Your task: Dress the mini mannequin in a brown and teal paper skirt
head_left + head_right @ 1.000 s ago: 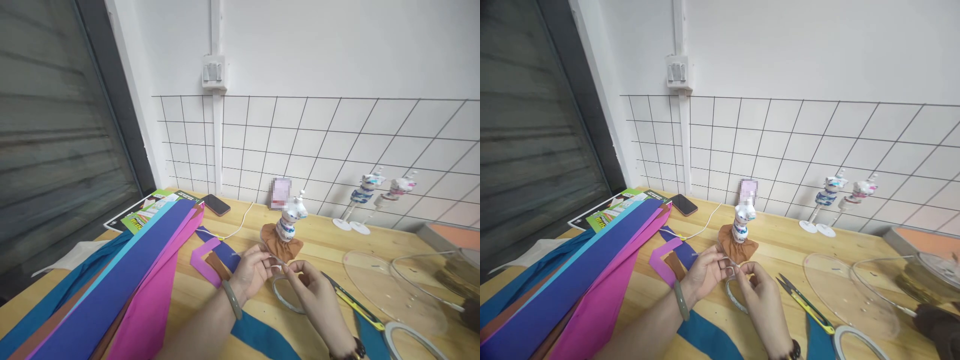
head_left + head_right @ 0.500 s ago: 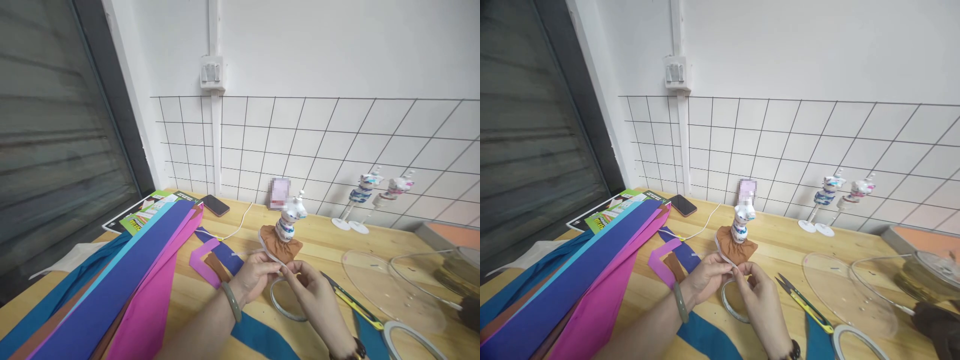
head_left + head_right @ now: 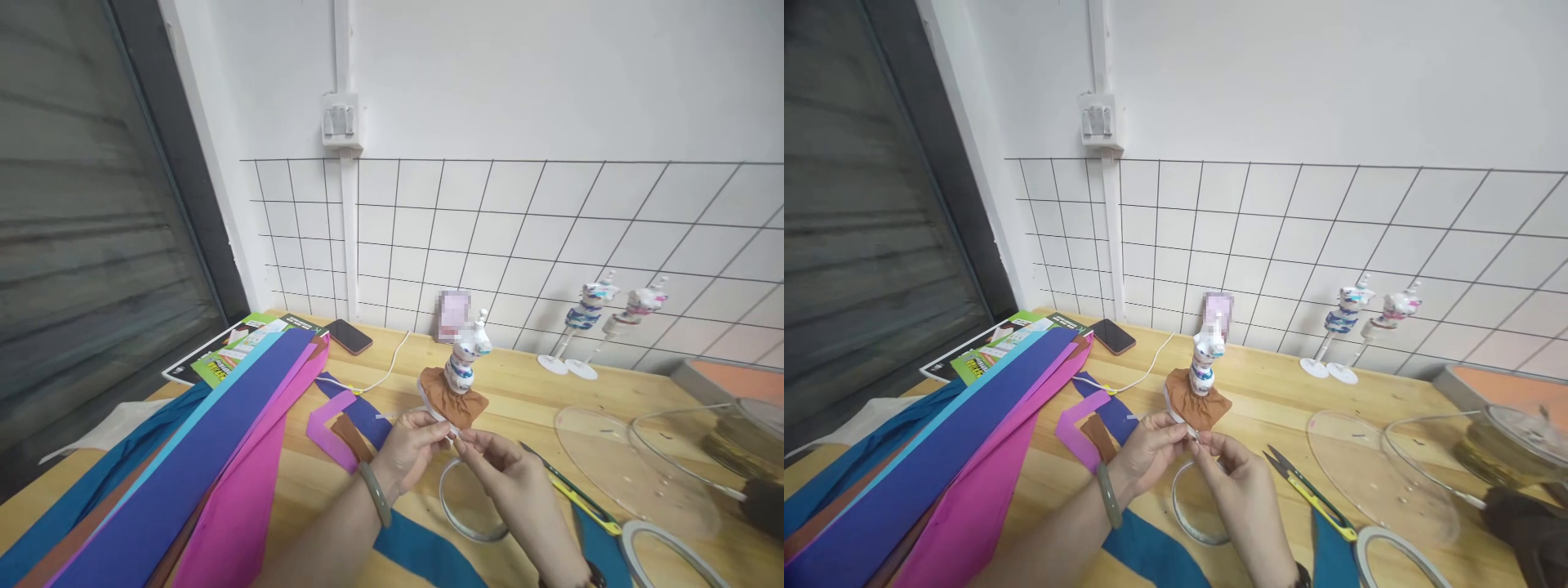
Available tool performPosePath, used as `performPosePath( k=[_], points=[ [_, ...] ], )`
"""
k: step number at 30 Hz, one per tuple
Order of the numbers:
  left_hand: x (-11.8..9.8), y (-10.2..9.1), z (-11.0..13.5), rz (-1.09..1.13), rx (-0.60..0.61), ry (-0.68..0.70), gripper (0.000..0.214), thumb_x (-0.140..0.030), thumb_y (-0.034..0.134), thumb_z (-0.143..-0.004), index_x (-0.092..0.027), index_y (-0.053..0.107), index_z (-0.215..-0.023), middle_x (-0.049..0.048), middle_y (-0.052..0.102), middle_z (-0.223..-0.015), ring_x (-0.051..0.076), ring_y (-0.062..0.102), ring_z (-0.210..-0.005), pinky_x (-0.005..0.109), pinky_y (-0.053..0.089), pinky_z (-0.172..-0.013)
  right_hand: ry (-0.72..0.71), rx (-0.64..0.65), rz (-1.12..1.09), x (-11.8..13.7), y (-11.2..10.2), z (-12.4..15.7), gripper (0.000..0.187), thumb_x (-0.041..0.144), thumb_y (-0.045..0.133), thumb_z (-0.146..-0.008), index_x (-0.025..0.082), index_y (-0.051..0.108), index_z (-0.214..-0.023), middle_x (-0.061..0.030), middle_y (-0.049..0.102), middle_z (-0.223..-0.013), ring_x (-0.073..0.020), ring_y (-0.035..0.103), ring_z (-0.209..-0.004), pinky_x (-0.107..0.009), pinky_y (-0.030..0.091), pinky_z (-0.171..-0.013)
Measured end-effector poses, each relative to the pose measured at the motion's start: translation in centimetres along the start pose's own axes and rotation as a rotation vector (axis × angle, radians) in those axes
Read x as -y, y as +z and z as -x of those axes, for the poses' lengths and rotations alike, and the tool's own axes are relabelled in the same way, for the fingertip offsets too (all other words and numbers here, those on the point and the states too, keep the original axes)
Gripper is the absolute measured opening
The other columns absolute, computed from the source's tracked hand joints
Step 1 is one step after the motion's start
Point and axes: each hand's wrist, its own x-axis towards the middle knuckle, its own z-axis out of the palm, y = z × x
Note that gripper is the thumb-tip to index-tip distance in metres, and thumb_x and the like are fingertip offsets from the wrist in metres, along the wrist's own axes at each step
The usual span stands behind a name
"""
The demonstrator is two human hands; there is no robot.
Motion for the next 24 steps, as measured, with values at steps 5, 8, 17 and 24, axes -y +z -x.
performPosePath(
  k=[5, 8, 17, 24],
  points=[
    [0.08, -0.10, 0.01, -0.034, -0.020, 0.001, 0.010, -0.020, 0.066, -0.066, -0.010, 0.065, -0.061, 0.0055, 0.061, -0.066, 0.013, 0.055, -0.067, 0.028, 0.039, -0.073, 0.093, -0.028, 0.000, 0.42, -0.12, -0.01, 0.035, 0.045, 0.067, -0.055, 0.017, 0.070, -0.075, -0.0036, 0.068, -0.064, -0.0096, 0.047, -0.038, -0.022, 0.038, -0.035],
    [0.01, -0.02, 0.06, -0.048, -0.026, 0.005, 0.011, -0.020, 0.066, -0.066, -0.010, 0.066, -0.061, 0.0056, 0.061, -0.065, 0.013, 0.055, -0.067, 0.028, 0.040, -0.072, 0.091, -0.036, -0.027, 0.37, -0.20, 0.03, 0.038, 0.046, 0.068, -0.053, 0.015, 0.069, -0.077, -0.0038, 0.067, -0.064, -0.0084, 0.045, -0.037, -0.021, 0.037, -0.035],
    [-0.31, 0.45, 0.31, -0.066, -0.005, -0.035, 0.012, -0.022, 0.068, -0.064, -0.010, 0.065, -0.063, 0.0048, 0.061, -0.063, 0.011, 0.053, -0.059, 0.028, 0.040, -0.065, 0.166, 0.043, -0.249, 0.38, 0.03, 0.64, 0.035, 0.048, 0.061, -0.064, 0.015, 0.061, -0.073, -0.0021, 0.061, -0.054, -0.0102, 0.051, -0.039, -0.021, 0.041, -0.038],
    [-0.21, 0.15, 0.09, -0.022, -0.019, -0.004, 0.012, -0.020, 0.068, -0.064, -0.009, 0.064, -0.061, 0.0044, 0.060, -0.061, 0.010, 0.052, -0.059, 0.025, 0.038, -0.062, 0.345, 0.047, -0.547, -0.19, -0.07, 0.26, 0.026, 0.039, 0.064, -0.066, 0.019, 0.056, -0.081, 0.0037, 0.055, -0.055, -0.0076, 0.049, -0.038, -0.018, 0.040, -0.035]
  ],
)
